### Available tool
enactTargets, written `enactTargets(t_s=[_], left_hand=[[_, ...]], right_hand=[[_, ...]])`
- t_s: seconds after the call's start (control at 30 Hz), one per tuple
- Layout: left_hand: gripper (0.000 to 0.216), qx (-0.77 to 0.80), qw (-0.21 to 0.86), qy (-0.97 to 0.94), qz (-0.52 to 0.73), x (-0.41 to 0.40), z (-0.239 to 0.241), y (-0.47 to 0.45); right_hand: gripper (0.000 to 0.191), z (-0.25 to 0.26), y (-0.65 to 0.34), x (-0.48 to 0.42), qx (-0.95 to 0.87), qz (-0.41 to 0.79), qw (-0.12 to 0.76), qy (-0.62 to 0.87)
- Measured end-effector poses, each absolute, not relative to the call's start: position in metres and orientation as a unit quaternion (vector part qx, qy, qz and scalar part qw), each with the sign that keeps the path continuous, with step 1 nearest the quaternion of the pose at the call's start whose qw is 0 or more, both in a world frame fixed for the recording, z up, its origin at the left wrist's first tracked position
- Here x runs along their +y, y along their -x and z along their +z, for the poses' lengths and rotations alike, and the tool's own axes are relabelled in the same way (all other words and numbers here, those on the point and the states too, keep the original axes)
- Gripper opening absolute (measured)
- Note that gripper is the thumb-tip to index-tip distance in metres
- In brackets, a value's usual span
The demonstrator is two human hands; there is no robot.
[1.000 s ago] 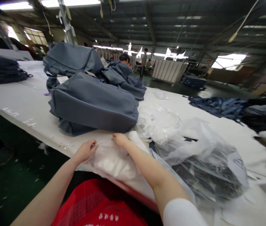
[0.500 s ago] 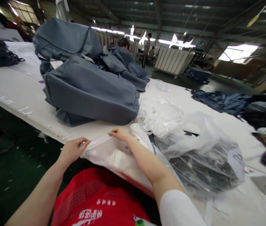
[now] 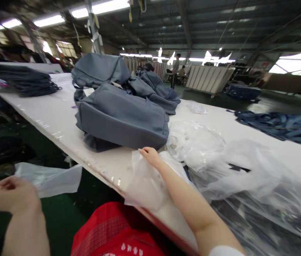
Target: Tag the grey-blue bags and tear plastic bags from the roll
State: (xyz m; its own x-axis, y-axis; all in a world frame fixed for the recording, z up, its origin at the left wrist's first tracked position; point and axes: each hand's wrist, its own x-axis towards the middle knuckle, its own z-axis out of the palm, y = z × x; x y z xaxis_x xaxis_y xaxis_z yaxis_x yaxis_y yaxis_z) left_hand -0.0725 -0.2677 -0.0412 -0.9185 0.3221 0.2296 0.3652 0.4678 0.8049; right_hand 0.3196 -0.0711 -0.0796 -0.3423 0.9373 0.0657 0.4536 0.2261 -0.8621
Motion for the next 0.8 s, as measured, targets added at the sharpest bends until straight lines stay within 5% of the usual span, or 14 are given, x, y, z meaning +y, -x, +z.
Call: enactTargets(t_s=[0.13,0.43,0.63,0.73,0.8], left_hand=[[0.064,-0.805,-0.082,0.306,-0.502,-0.222,-0.020,0.012],[0.049,-0.552,-0.447,0.579,-0.400,-0.174,-0.077,-0.152],[0.027,-0.584,-0.428,0.576,-0.380,-0.188,-0.086,-0.138],[0.030,-0.611,-0.408,0.559,-0.384,-0.203,-0.084,-0.114],[0.037,-0.624,-0.410,0.537,-0.392,-0.216,-0.084,-0.095]], right_hand=[[0.044,-0.083,-0.300,-0.094,-0.766,0.423,0.259,0.409],[0.050,-0.073,-0.281,-0.125,-0.734,0.544,0.217,0.343],[0.053,-0.070,-0.328,-0.126,-0.840,0.252,0.230,0.422],[0.074,-0.075,-0.360,-0.135,-0.855,0.084,0.119,0.498],[0.081,-0.076,-0.379,-0.140,-0.844,0.076,0.031,0.529]])
